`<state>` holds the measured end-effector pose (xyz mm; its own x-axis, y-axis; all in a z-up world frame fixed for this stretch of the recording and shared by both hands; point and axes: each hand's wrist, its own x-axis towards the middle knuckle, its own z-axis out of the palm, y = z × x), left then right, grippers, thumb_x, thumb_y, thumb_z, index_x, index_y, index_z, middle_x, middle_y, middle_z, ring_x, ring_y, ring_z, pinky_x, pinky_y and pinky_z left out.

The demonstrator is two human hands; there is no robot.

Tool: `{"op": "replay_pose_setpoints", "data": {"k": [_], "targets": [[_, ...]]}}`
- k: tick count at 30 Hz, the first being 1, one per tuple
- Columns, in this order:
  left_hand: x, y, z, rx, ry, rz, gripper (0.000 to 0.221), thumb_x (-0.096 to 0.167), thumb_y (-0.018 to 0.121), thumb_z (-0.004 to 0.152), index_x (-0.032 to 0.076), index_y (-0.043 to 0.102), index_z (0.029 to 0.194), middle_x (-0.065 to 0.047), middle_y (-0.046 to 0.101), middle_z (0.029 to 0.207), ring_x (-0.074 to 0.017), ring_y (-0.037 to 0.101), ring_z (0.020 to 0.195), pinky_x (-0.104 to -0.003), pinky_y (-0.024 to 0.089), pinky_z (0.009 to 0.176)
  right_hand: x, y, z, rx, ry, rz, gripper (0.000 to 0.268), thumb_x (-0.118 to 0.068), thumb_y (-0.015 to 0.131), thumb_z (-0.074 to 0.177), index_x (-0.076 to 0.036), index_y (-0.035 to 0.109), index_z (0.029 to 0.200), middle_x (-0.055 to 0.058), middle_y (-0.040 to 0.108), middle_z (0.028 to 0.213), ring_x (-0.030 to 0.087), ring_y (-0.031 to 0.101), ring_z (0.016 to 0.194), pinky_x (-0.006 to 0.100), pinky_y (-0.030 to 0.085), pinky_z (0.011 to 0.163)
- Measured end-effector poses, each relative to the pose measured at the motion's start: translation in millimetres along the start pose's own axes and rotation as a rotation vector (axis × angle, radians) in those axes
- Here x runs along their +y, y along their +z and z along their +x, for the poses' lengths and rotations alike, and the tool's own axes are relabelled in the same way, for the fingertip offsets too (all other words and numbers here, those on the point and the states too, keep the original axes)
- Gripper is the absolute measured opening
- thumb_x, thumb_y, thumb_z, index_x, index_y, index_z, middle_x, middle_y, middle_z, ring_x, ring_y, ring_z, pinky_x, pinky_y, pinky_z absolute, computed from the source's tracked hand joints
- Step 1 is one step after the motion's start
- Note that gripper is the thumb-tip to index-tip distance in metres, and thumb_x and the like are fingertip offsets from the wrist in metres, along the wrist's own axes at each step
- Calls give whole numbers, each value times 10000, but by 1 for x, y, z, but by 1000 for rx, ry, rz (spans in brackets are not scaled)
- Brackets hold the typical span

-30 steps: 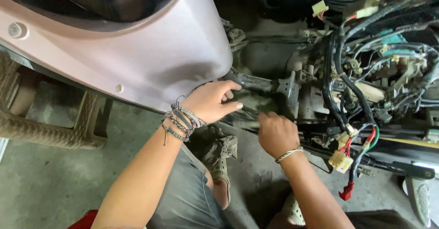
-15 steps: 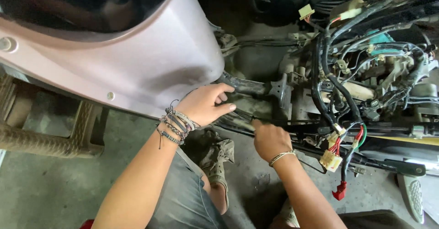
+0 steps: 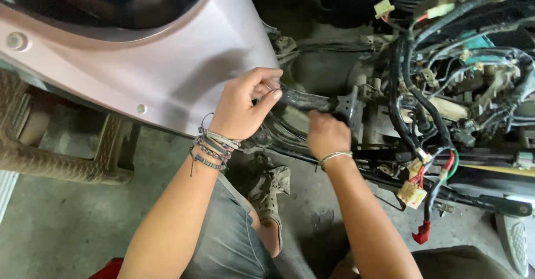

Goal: Repairing the electrical wiring harness and internal components of a scooter using hands and a small tool.

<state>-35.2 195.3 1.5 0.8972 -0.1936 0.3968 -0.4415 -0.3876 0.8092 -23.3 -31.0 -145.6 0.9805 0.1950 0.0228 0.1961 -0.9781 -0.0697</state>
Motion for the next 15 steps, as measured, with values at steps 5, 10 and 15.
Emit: {"op": "replay_pose_setpoints", "data": {"k": [5, 10, 15], "targets": [[4, -8, -1, 63, 67, 4, 292, 136, 696, 963, 133, 696, 1255, -81, 734, 963, -223, 764, 843, -371, 617, 790, -24, -8, 2, -43, 35, 142, 298, -232, 515, 1004, -223, 684, 1249, 113, 728, 889, 369, 759, 811, 521, 624, 700], [3, -10, 0, 192, 104, -30, 266, 93, 672, 981, 125, 690, 1244, -80, 732, 981, -182, 724, 861, -333, 606, 810, -28, 11, 18, -44, -155, 62, 213, -252, 613, 983, -221, 707, 1171, 98, 713, 871, 359, 767, 817, 512, 633, 700], [6, -12, 0, 261, 134, -109, 220, 88, 665, 986, 103, 697, 1203, -94, 719, 961, -169, 721, 809, -333, 617, 758, -47, -27, 35, 36, -44, 122, 233, -328, 570, 892, -292, 779, 988, 62, 737, 927, 380, 761, 811, 536, 625, 713]]}}
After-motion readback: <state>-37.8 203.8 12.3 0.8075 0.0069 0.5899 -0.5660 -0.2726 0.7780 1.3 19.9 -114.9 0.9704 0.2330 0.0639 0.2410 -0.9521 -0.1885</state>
